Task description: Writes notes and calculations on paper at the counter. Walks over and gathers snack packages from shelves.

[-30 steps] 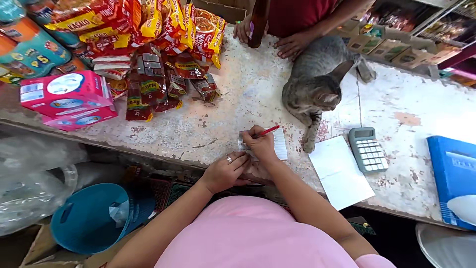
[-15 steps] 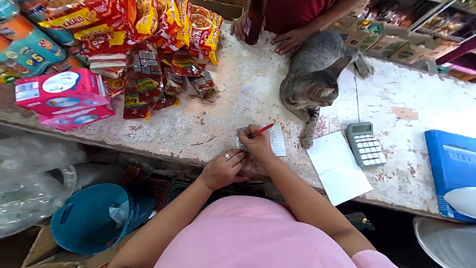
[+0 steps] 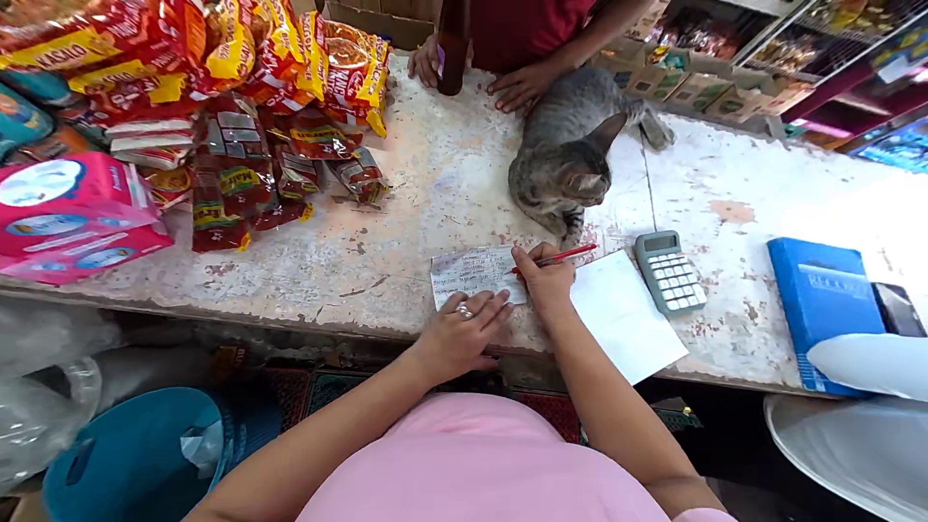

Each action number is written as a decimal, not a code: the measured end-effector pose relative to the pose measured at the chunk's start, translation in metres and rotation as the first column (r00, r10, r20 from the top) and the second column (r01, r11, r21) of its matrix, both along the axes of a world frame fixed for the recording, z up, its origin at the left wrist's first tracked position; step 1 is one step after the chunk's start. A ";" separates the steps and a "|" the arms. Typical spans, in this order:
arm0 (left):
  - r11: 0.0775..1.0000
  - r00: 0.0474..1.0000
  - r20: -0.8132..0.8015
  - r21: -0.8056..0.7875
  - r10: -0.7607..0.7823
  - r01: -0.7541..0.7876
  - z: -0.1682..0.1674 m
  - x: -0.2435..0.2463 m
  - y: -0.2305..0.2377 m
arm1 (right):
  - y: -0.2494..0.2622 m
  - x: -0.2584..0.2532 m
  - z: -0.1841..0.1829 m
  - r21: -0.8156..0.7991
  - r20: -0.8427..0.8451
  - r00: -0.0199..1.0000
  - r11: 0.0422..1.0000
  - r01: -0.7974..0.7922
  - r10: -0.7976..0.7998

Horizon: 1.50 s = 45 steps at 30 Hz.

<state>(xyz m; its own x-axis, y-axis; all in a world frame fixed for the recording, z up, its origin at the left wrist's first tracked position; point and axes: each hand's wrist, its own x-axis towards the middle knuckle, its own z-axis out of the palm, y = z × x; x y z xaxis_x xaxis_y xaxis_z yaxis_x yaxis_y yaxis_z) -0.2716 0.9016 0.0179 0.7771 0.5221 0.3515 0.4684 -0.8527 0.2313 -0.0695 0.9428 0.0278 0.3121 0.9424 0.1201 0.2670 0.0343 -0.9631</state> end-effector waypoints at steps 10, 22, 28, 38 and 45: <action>0.999 0.990 -0.137 -0.032 -0.018 0.014 -0.008 0.014 0.006 | 0.006 -0.014 -0.003 0.005 0.019 1.000 1.000 0.024 -0.024; 0.999 0.994 -0.099 -0.011 -0.036 0.035 -0.008 0.011 0.005 | 0.004 -0.013 -0.009 0.086 0.124 0.991 0.996 0.037 -0.048; 0.999 0.998 -0.036 0.020 -0.045 0.046 -0.013 0.010 0.005 | 0.001 -0.011 -0.006 0.060 0.060 0.998 0.998 -0.030 0.027; 0.997 0.998 -0.027 0.051 -0.054 0.055 -0.014 0.009 0.004 | -0.002 -0.013 -0.006 0.094 0.127 0.991 0.994 -0.063 0.051; 0.999 0.999 -0.018 -0.019 -0.051 0.051 -0.015 0.007 -0.003 | -0.011 -0.008 0.007 -0.010 0.161 0.981 0.994 -0.111 0.112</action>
<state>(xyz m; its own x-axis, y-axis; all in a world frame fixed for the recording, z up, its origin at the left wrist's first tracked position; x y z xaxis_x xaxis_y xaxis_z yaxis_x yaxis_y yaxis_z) -0.2646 0.8984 0.0032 0.8093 0.4878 0.3272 0.4286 -0.8713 0.2391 -0.0770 0.9318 0.0349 0.1816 0.9704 0.1593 0.4131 0.0717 -0.9079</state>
